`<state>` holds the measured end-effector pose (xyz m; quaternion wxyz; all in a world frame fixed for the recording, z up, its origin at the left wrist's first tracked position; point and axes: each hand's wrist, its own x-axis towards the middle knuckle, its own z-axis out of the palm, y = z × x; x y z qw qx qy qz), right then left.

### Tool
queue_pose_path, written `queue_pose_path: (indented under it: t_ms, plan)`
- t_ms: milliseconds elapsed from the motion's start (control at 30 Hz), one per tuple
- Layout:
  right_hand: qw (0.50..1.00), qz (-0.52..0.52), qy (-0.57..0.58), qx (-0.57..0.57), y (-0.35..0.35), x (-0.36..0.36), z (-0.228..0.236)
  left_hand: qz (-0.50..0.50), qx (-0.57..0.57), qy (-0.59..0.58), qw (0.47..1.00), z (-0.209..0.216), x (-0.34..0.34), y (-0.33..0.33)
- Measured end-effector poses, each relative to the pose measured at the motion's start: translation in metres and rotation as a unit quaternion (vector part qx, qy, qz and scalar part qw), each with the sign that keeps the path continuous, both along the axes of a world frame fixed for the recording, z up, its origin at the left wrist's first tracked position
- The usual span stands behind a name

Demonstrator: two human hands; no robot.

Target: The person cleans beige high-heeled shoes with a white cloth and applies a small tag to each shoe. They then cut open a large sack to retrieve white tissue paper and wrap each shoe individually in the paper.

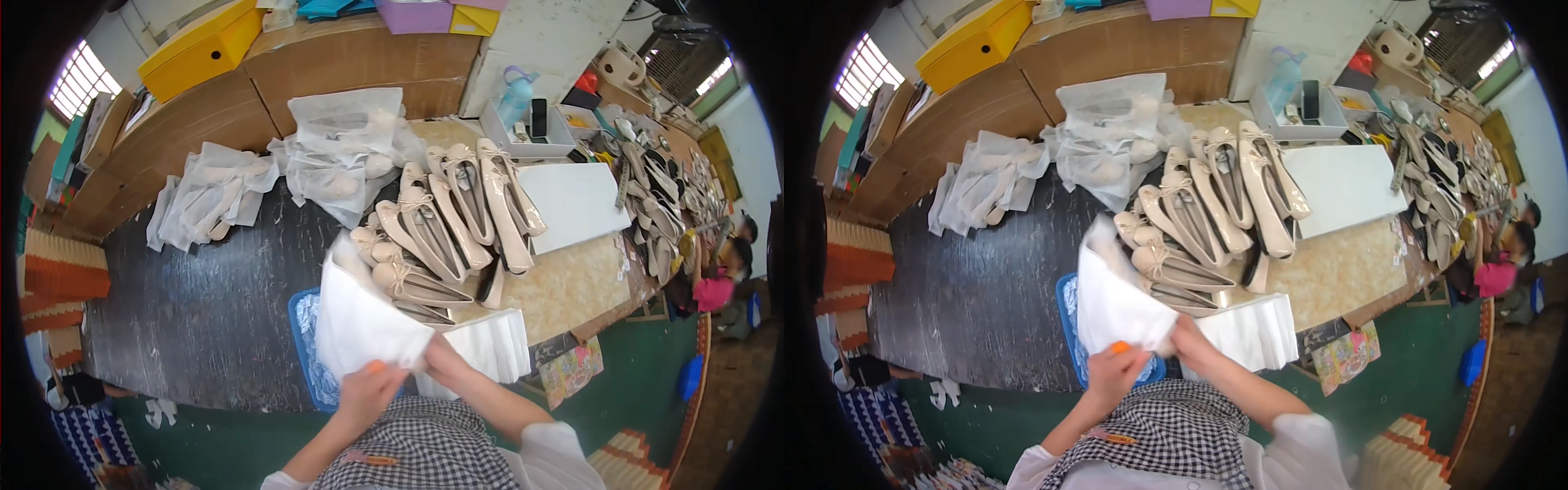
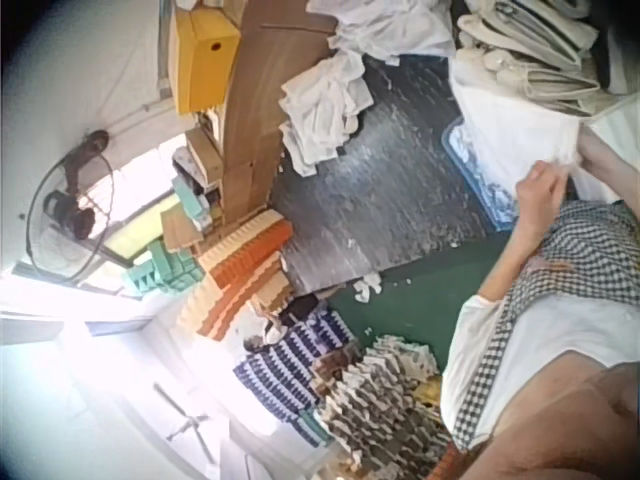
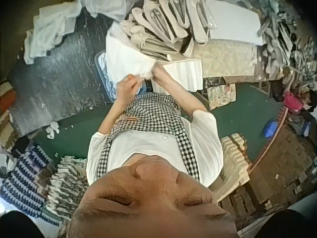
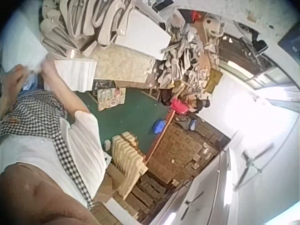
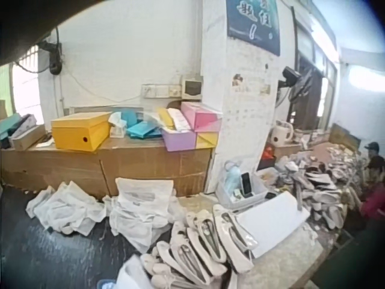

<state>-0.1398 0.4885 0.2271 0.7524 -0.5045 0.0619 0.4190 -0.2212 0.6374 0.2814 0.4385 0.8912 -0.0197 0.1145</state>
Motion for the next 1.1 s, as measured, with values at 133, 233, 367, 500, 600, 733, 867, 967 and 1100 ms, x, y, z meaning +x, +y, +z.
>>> queue_pose_path:
  t_ms: [133,233,367,500,600,733,867,967,1100]
  plan:
    - [0.986,-0.075,-0.115,0.094,0.073,0.031,0.001,0.21,-0.03,-0.036,0.977,0.016,0.031,0.058]
    - [0.964,0.077,-0.255,0.022,0.077,0.015,0.028,0.185,-0.111,-0.029,0.976,0.008,0.026,0.06]
    - [0.86,0.079,-0.448,-0.23,0.009,0.026,0.005,0.208,-0.17,0.039,0.962,-0.018,0.021,0.054]
    - [0.74,-0.086,-0.492,-0.451,-0.122,0.111,-0.025,0.21,-0.171,0.043,0.962,-0.011,0.026,0.065]
    - [0.689,-0.22,-0.508,-0.469,-0.157,0.142,-0.035,0.164,-0.096,0.044,0.981,-0.004,0.035,0.055]
    - [0.828,-0.176,-0.425,-0.319,-0.129,0.124,-0.006,0.157,-0.03,0.046,0.986,-0.003,0.049,0.053]
    - [0.799,-0.008,-0.514,-0.314,-0.106,0.057,0.083,0.167,0.067,0.034,0.983,-0.028,0.062,0.075]
    - [0.837,0.079,-0.458,-0.29,-0.085,0.013,0.107,0.15,0.02,0.061,0.987,-0.031,0.063,0.068]
    - [0.834,0.049,-0.467,-0.289,-0.043,-0.018,0.082,0.014,0.003,-0.032,0.999,-0.022,0.015,0.011]
